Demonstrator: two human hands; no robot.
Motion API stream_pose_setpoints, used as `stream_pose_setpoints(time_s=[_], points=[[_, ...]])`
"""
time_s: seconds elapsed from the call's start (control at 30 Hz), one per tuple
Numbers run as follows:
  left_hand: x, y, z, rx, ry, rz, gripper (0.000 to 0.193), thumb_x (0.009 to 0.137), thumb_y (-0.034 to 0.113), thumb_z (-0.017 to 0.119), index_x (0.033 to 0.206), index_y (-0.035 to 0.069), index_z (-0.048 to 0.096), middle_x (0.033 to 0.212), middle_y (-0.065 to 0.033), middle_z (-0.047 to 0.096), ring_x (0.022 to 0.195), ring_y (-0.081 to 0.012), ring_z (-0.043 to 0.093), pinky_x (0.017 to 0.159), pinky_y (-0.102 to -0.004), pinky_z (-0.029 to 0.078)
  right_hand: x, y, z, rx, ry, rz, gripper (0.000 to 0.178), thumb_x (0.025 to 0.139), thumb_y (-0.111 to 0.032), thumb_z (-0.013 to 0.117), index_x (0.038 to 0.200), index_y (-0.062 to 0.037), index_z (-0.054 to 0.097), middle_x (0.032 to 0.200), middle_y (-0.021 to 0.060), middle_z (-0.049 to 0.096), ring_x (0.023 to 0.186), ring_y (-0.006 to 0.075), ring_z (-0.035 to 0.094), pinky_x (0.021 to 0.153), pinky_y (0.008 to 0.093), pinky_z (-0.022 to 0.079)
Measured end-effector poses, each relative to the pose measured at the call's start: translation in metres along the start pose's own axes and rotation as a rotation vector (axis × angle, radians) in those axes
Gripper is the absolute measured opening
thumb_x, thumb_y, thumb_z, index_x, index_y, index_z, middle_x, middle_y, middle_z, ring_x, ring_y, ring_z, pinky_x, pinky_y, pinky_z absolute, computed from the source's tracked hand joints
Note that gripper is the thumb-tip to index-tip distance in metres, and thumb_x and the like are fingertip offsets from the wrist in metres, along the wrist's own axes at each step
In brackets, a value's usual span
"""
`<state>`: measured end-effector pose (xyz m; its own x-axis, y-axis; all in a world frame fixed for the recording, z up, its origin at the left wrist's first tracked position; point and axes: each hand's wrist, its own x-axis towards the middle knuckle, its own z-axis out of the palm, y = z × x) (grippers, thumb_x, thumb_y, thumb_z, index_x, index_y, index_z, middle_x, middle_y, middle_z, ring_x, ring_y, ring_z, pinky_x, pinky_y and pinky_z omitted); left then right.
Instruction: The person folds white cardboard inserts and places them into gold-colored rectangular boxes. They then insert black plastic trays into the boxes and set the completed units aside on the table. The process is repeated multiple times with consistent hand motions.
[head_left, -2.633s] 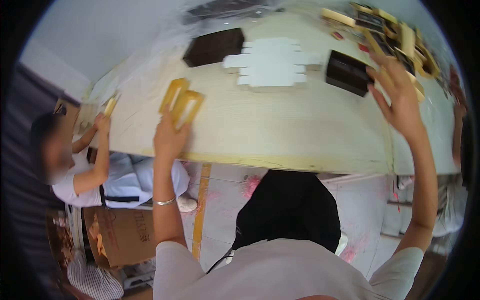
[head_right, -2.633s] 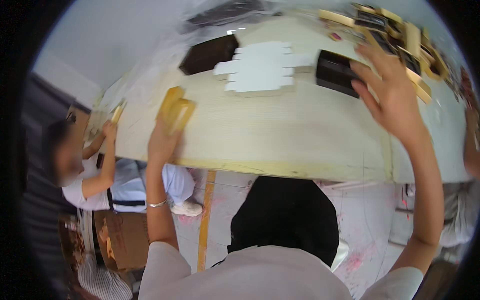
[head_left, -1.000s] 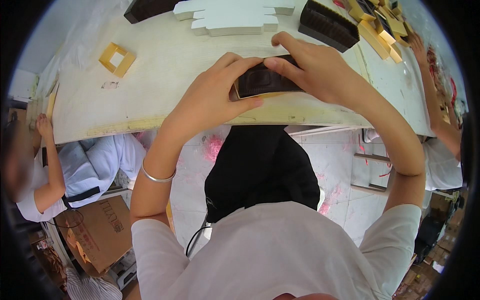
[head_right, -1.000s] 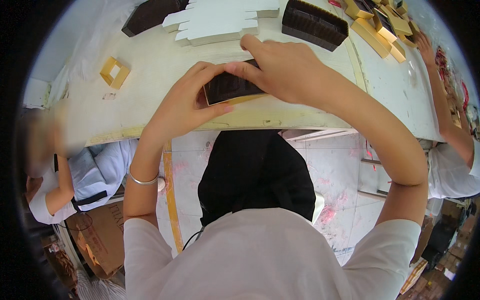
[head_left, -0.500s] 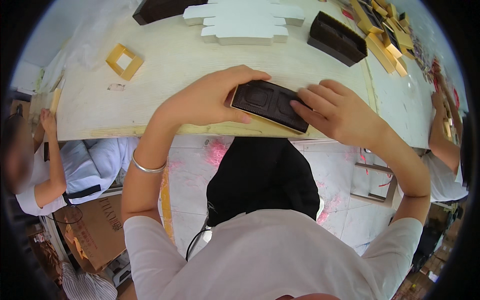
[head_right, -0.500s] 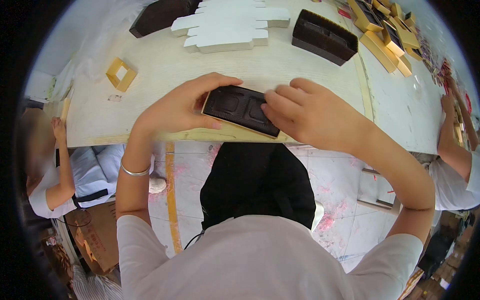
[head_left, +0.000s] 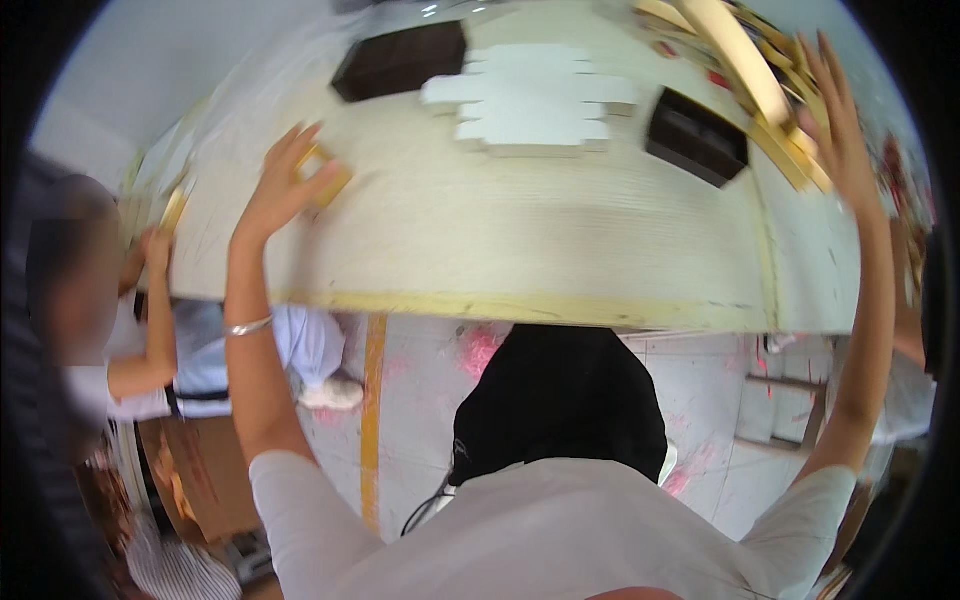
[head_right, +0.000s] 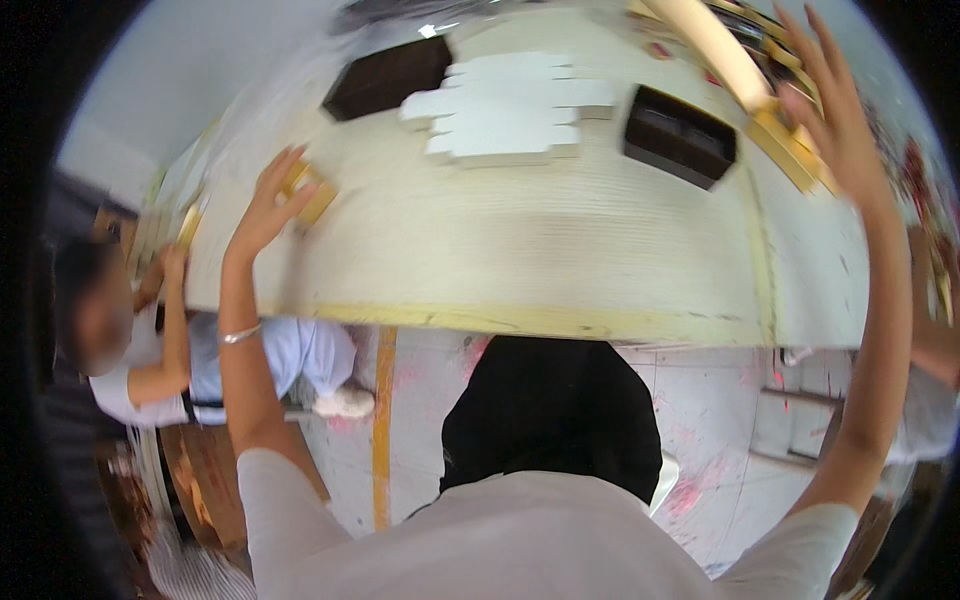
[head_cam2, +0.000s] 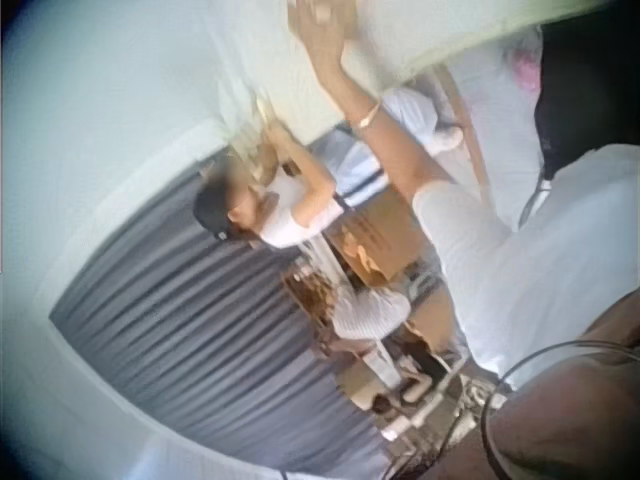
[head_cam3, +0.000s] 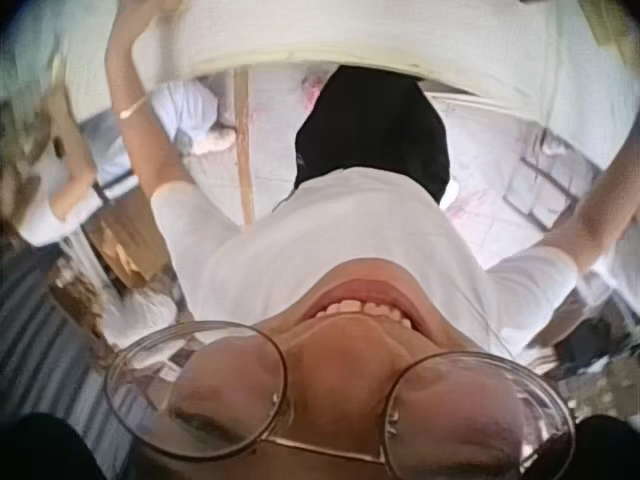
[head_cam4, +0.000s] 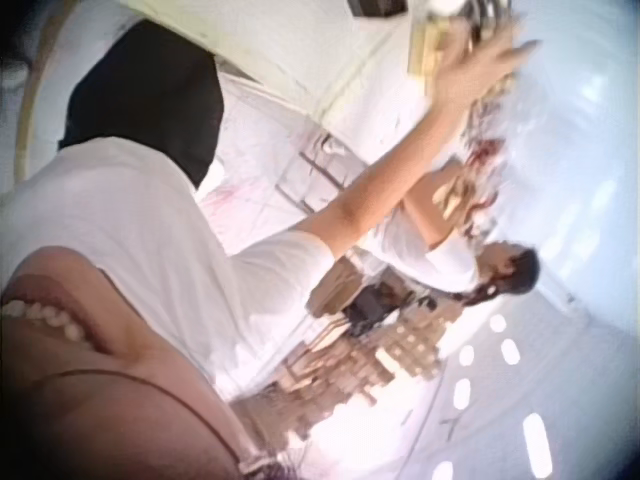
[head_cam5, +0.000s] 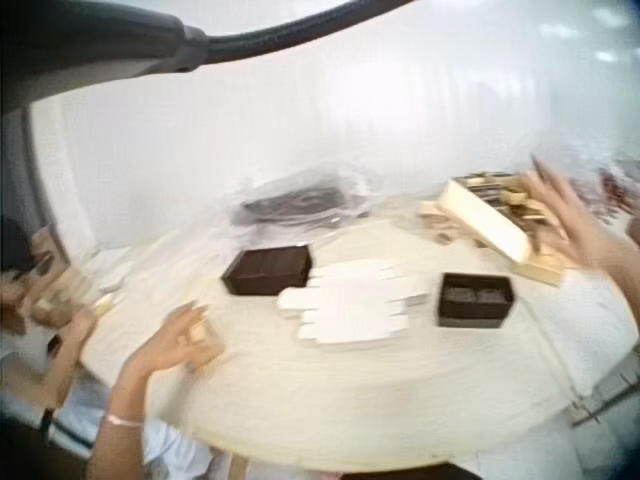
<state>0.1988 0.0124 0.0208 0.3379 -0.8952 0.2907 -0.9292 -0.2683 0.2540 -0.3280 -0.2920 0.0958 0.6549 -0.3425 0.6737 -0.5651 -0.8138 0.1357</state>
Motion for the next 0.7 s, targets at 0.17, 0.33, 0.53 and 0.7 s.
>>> stream_pose_setpoints(time_s=[0.17,0.33,0.53,0.7], points=[[-0.021,-0.029,0.028,0.156,-0.184,-0.032,0.064,0.088,0.046,0.054,0.137,0.006,0.043,0.137,-0.0210,0.043,0.128,-0.0376,0.037,0.105,-0.0440,0.031,0.015,0.032,0.005,0.085,0.107,0.116,0.054,0.088,-0.040,0.059,0.132,-0.0118,0.046,0.133,0.0132,0.045,0.123,0.0289,0.044,0.100,0.0402,0.037],[-0.038,0.091,0.025,0.253,-0.305,-0.010,0.062,0.089,0.047,0.053,0.135,0.006,0.045,0.126,-0.0197,0.052,0.114,-0.0374,0.048,0.096,-0.0443,0.040,-0.024,-0.051,0.053,0.086,-0.429,0.079,0.031,0.086,-0.023,0.063,0.107,-0.0007,0.061,0.106,0.0131,0.057,0.100,0.0309,0.054,0.085,0.0387,0.045],[-0.065,0.197,0.016,0.038,-0.206,0.278,0.077,0.071,0.042,0.074,0.134,0.007,0.046,0.128,-0.0167,0.052,0.108,-0.0353,0.051,0.093,-0.0442,0.041,-0.039,-0.060,0.070,-0.045,-0.220,-0.053,0.009,0.080,-0.010,0.064,0.082,-0.0020,0.061,0.092,0.0097,0.057,0.091,0.0271,0.055,0.079,0.0373,0.045],[-0.054,0.182,-0.001,0.113,-0.191,0.311,0.091,0.061,0.044,0.080,0.139,0.015,0.042,0.144,-0.0139,0.037,0.115,-0.0365,0.045,0.099,-0.0473,0.035,-0.042,-0.043,0.066,0.097,-0.180,-0.040,0.013,0.073,-0.007,0.069,0.081,-0.0026,0.060,0.088,0.0097,0.057,0.085,0.0282,0.055,0.073,0.0382,0.045]])
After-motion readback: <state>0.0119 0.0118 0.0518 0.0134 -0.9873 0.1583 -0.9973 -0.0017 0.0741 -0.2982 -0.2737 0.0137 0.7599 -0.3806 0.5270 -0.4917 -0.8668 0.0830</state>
